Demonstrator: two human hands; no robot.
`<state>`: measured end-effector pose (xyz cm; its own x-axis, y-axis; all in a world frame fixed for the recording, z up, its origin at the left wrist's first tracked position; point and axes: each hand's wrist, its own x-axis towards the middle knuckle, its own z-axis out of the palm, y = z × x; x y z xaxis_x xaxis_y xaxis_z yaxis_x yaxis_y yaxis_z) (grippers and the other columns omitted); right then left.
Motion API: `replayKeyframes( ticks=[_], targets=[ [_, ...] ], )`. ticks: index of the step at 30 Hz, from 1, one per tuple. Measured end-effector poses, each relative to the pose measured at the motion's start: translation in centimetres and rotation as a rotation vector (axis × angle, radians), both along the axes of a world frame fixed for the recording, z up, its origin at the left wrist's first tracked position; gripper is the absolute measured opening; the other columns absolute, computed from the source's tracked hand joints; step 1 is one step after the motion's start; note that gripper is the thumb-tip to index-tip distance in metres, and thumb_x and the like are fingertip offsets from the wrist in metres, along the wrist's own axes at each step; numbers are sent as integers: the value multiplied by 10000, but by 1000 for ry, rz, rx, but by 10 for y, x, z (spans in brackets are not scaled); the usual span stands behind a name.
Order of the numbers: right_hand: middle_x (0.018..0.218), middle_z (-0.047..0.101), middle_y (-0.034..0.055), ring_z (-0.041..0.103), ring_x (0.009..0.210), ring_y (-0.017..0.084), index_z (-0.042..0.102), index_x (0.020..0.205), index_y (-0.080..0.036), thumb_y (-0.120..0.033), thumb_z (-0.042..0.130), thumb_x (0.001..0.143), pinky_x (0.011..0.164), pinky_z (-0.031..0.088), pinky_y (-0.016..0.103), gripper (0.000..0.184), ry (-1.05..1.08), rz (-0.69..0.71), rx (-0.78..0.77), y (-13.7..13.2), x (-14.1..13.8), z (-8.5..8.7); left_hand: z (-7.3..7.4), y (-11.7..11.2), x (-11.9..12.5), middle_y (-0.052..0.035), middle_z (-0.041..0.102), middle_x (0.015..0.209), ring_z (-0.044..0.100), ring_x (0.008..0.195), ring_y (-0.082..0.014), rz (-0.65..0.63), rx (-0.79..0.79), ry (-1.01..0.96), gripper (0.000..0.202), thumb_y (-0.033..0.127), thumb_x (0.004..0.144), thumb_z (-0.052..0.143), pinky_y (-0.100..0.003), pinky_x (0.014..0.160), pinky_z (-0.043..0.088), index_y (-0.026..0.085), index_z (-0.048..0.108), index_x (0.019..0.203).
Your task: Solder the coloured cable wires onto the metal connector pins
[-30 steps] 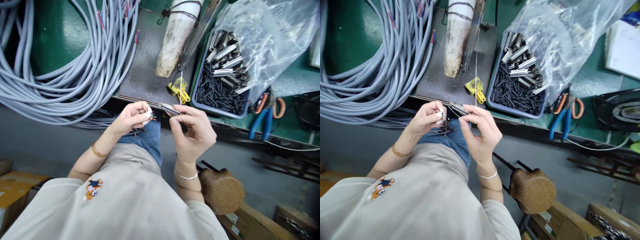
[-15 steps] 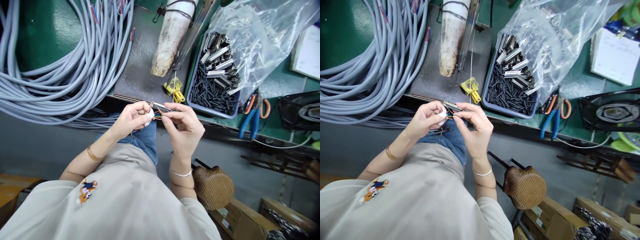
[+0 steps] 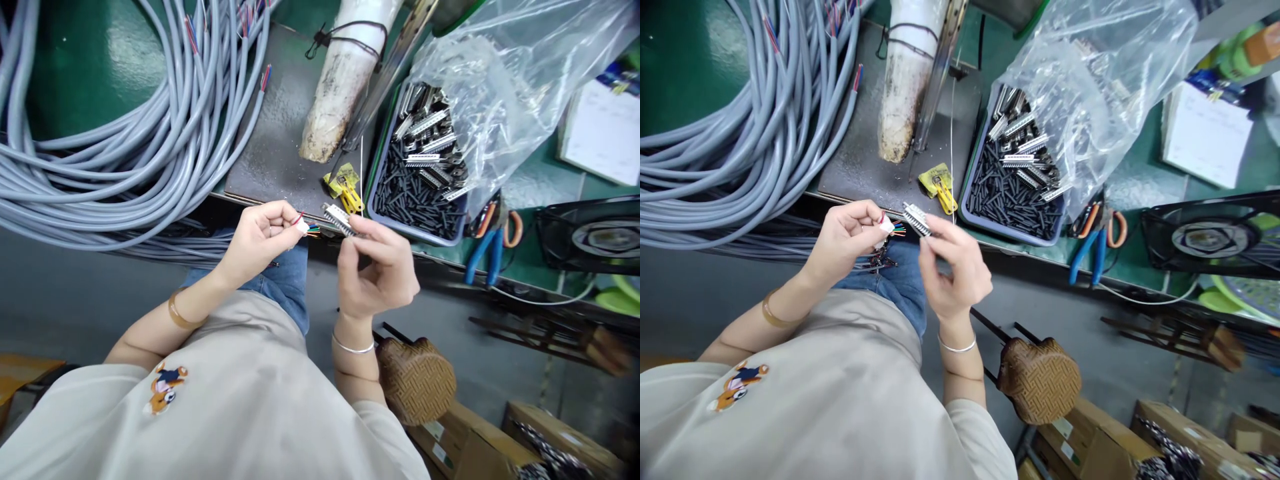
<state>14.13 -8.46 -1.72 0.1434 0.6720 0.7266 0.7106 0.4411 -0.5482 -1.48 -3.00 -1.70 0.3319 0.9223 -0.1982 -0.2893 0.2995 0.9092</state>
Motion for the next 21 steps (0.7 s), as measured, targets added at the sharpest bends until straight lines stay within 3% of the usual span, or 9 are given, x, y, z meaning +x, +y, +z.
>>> replayKeyframes(
  ticks=[4,12,16,21],
  targets=[
    [1079,795,13,785,932,163,683,1022,-231,-106,731,875,810,662,288,200,-118,50,80,2,-2,-2,10,5,5,47,521,587,433,527,-42,43,104,54,240,224,687,818,-158,484,365,152,593,640],
    [1091,777,48,787,971,207,649,964,-222,-157,688,916,827,680,384,89,283,-51,-117,16,2,-7,5,13,9,17,622,722,393,479,-12,126,118,-33,144,199,712,787,-163,467,392,144,659,677],
    [1096,780,55,776,1014,210,632,917,-225,-207,694,917,832,669,373,65,288,22,-210,19,3,-8,8,18,12,-4,671,744,410,475,-16,118,112,-29,182,203,705,791,-161,440,372,145,627,653],
    [1107,777,55,765,1035,211,623,879,-231,-200,678,915,872,662,404,72,225,45,-193,23,3,-9,11,26,17,10,643,690,422,482,-23,140,132,-5,187,195,695,782,-158,444,368,149,608,644]
  ],
)
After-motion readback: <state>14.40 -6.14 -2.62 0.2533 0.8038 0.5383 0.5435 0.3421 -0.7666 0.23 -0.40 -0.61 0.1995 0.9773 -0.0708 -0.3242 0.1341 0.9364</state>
